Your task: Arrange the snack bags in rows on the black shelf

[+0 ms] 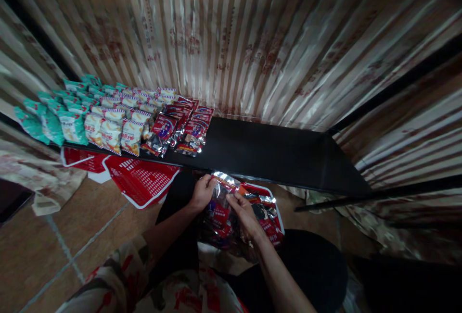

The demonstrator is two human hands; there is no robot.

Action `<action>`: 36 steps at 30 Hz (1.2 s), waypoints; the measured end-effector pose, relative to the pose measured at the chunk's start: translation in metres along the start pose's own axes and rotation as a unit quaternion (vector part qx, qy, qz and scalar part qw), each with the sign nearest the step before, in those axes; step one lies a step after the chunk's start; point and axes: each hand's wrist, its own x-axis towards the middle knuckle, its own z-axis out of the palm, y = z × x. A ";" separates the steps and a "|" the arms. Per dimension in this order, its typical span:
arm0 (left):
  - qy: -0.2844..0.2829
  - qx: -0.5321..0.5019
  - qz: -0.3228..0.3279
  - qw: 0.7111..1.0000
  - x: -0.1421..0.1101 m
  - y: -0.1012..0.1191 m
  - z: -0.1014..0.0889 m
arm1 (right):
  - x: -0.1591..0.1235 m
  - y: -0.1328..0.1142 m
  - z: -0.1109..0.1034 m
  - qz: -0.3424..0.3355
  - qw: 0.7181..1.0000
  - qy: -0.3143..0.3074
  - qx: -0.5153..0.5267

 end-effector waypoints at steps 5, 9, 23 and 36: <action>0.032 -0.035 0.006 0.999 0.011 0.023 -0.005 | 0.005 -0.009 0.014 -0.013 1.000 -0.018 -0.016; 0.048 -0.095 -0.018 0.994 0.016 0.043 -0.018 | 0.018 -0.017 0.028 -0.020 1.000 -0.005 -0.016; 0.011 -0.193 -0.092 0.977 0.021 0.063 -0.063 | 0.065 -0.055 0.067 -0.018 0.994 0.041 0.096; 0.086 -0.369 -0.088 0.921 0.018 0.065 -0.083 | 0.075 -0.041 0.086 0.016 0.955 0.120 0.270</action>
